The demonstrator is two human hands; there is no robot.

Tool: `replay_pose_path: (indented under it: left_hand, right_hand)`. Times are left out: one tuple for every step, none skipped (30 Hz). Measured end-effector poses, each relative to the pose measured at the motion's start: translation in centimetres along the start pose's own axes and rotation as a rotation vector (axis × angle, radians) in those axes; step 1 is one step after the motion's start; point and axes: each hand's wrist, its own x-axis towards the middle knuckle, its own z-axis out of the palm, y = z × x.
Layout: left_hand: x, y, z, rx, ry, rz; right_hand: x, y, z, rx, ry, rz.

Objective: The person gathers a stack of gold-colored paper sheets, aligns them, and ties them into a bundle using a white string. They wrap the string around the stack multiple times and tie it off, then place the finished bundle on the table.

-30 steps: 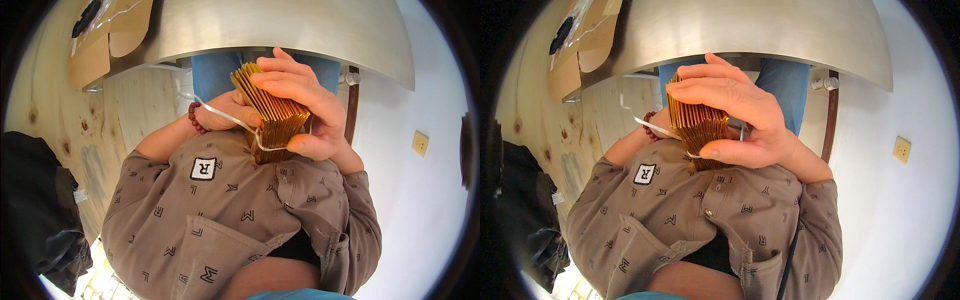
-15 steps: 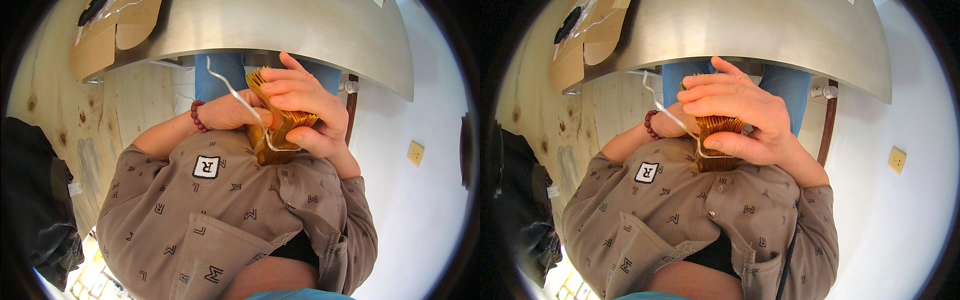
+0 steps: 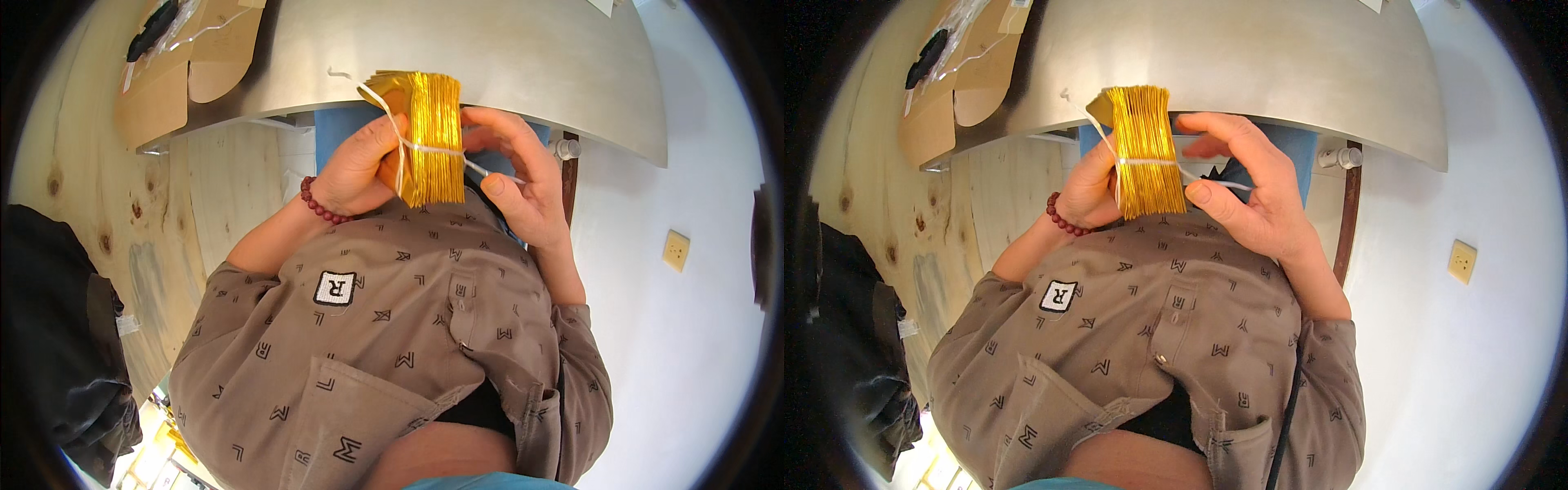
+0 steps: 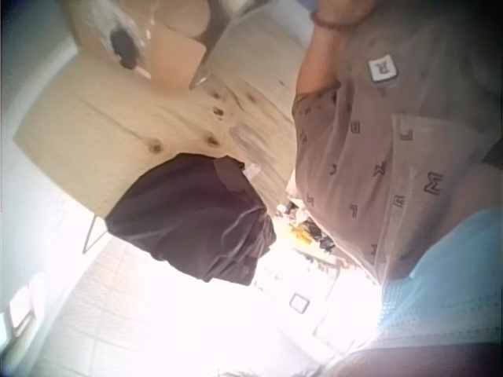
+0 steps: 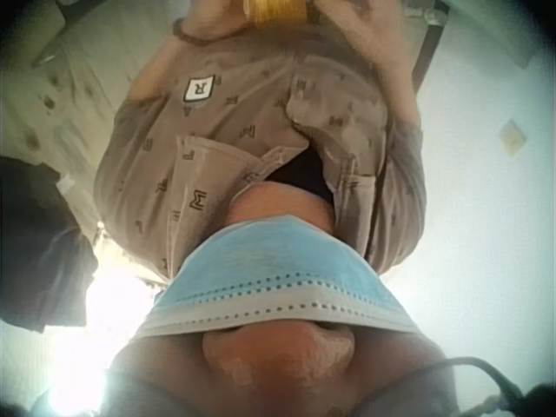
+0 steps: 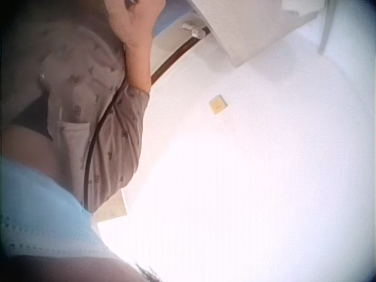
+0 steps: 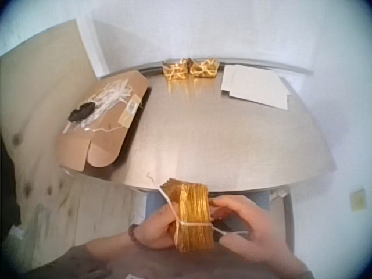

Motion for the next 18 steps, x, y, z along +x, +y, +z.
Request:
replay_pose_path:
  left_hand:
    - [0.1, 0.1, 0.0, -0.037, 0.002, 0.012]
    - [0.2, 0.2, 0.1, -0.058, 0.004, 0.034]
    - [0.3, 0.3, 0.1, -0.076, 0.011, 0.061]
    - [0.3, 0.5, 0.1, -0.061, 0.008, 0.052]
    - [0.4, 0.5, 0.1, -0.045, 0.010, 0.048]
    - [0.4, 0.6, 0.1, -0.038, -0.007, 0.051]
    - [0.5, 0.6, 0.1, -0.014, 0.007, 0.023]
    - [0.5, 0.6, 0.1, 0.002, 0.002, 0.003]
    - [0.5, 0.6, 0.0, 0.023, 0.005, -0.005]
    - [0.5, 0.6, 0.0, 0.022, 0.035, -0.016]
    - [0.6, 0.5, 0.0, 0.026, 0.072, -0.015]
    - [0.6, 0.5, 0.1, 0.029, 0.096, -0.015]
    - [0.7, 0.7, 0.1, 0.058, 0.125, -0.008]
    - [0.9, 0.9, 0.0, 0.085, 0.142, -0.001]
    - [1.1, 1.1, 0.0, 0.156, 0.227, -0.025]
    - [1.1, 1.2, 0.2, 0.160, 0.179, 0.004]
    - [1.3, 1.3, 0.3, 0.209, 0.198, 0.002]
    - [1.4, 1.4, 0.4, 0.248, 0.189, 0.012]
  right_hand:
    - [-0.3, -0.2, -0.3, -0.045, -0.027, 0.049]
    - [-0.5, -0.4, -0.7, -0.184, -0.077, 0.050]
    - [-0.7, -0.5, -0.9, -0.214, -0.117, 0.101]
    - [-0.8, -0.6, -1.0, -0.244, -0.157, 0.153]
    - [-0.9, -0.6, -1.1, -0.261, -0.193, 0.210]
    - [-0.8, -0.4, -1.1, -0.235, -0.148, 0.147]
    - [-0.8, -0.2, -1.1, -0.113, -0.077, 0.107]
    - [-0.8, 0.0, -1.1, 0.026, -0.027, 0.110]
    - [-0.7, 0.2, -1.1, 0.178, 0.024, 0.103]
    - [-0.7, 0.4, -0.8, 0.163, 0.081, 0.118]
    - [-0.6, 0.4, -0.8, 0.173, 0.100, 0.123]
    - [-0.6, 0.5, -0.6, 0.183, 0.122, 0.144]
    - [-0.6, 0.5, -0.5, 0.192, 0.145, 0.164]
    - [-0.4, 0.5, -0.2, 0.130, 0.199, 0.121]
    - [-0.1, 0.6, 0.2, 0.067, 0.253, 0.078]
    - [0.2, 0.5, 0.3, 0.006, 0.284, 0.039]
    - [0.6, 0.4, 0.2, -0.038, 0.293, -0.006]
    - [1.0, 0.2, -0.3, -0.079, 0.281, -0.043]
